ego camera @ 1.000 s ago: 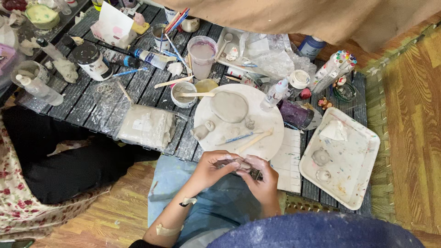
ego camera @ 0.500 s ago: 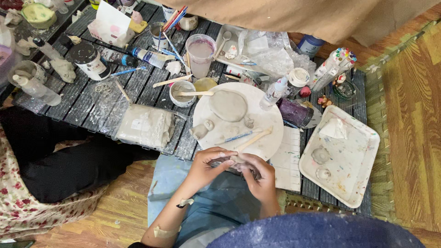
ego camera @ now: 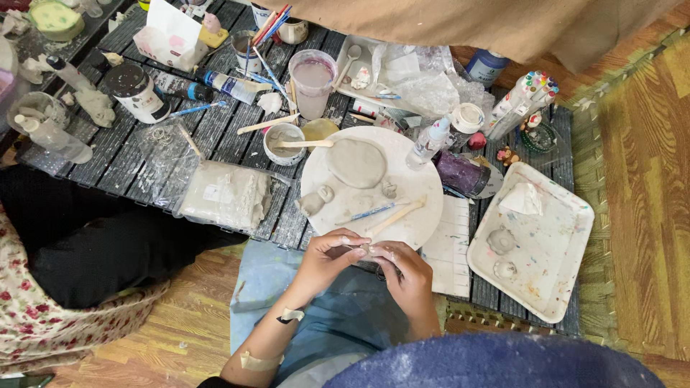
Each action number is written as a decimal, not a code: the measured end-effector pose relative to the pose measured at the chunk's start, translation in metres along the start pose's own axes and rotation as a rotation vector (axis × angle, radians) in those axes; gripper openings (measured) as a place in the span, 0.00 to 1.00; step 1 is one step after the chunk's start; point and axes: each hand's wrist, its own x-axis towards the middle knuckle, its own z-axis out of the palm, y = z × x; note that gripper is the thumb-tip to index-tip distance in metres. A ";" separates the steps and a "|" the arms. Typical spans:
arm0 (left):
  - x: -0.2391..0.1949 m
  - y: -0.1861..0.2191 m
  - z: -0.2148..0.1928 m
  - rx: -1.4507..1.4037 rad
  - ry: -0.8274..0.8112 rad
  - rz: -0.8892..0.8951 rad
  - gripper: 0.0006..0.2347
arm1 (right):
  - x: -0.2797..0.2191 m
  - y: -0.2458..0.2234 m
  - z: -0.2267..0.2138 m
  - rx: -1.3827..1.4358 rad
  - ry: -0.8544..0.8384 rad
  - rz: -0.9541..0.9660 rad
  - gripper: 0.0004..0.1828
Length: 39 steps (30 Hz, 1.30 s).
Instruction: The person shapes a small clay figurine by hand, using a wooden tool to smooth and refine details. They roll and pinch small clay pieces, attach them to the main body, and use a brush to apply water for smoothing.
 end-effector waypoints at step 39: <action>-0.001 0.005 -0.022 0.302 0.237 0.032 0.17 | 0.004 0.010 0.043 0.115 0.067 0.072 0.12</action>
